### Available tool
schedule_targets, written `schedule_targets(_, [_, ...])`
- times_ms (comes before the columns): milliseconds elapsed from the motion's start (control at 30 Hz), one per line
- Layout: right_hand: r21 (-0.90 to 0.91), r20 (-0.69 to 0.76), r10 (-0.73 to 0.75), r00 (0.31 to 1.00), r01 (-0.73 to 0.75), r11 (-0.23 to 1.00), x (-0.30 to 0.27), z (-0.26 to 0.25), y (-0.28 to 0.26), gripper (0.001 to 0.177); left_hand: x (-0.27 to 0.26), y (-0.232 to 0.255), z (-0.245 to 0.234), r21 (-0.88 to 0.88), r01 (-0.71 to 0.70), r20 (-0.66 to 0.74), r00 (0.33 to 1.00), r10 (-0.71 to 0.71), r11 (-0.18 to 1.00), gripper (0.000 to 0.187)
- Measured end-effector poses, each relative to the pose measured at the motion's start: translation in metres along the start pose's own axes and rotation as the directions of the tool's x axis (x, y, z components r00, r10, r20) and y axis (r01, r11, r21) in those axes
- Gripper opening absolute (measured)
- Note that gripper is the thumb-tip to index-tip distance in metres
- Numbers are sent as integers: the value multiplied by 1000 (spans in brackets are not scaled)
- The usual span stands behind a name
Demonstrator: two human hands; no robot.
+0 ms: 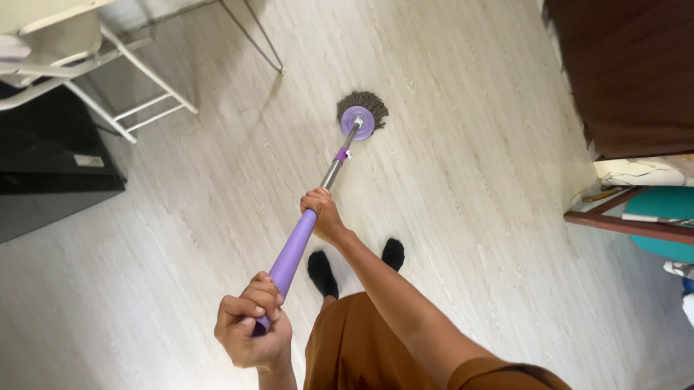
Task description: The person cleans the floor by hand using a mop, first dipping the mop head into a bucket of water and wringing it out before wiping several areas of the wooden floor surface and around furniture legs.
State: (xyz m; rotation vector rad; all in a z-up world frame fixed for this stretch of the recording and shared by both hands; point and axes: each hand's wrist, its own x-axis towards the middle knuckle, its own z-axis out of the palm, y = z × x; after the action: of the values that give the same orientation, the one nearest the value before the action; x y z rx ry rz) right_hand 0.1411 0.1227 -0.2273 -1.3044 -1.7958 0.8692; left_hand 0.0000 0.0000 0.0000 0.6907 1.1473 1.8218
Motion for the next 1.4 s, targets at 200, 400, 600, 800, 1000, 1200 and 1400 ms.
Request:
schedule_targets(200, [76,69,-130,989,124,989,36,24,11,22,17,-5,7,44,-95,5,995,95,994,10])
schedule_targets(400, [10,73,-100,992,99,995,54,-16,42,23,35,-41,37,-39,-56,110,992,61,998,9])
schedule_targets(600, [-47,-49,7,999,-9,999,26,-28,50,22,36,-38,39,2,58,163,985,-57,998,10])
schedule_targets(800, [-78,-267,22,964,-44,996,-26,14,11,18,45,-4,-5,322,-121,80,992,100,939,32])
schedule_targets(1000, [86,-100,-54,994,63,994,-11,68,-46,19,28,49,-39,127,-170,103,982,158,977,11])
schedule_targets(1200, [63,64,-140,988,136,989,32,28,14,23,24,-26,-20,275,-258,122,965,232,926,16])
schedule_targets(1400, [-41,8,11,1000,-11,999,-10,-32,44,25,-2,-29,31,-1,23,89,996,-23,1000,10])
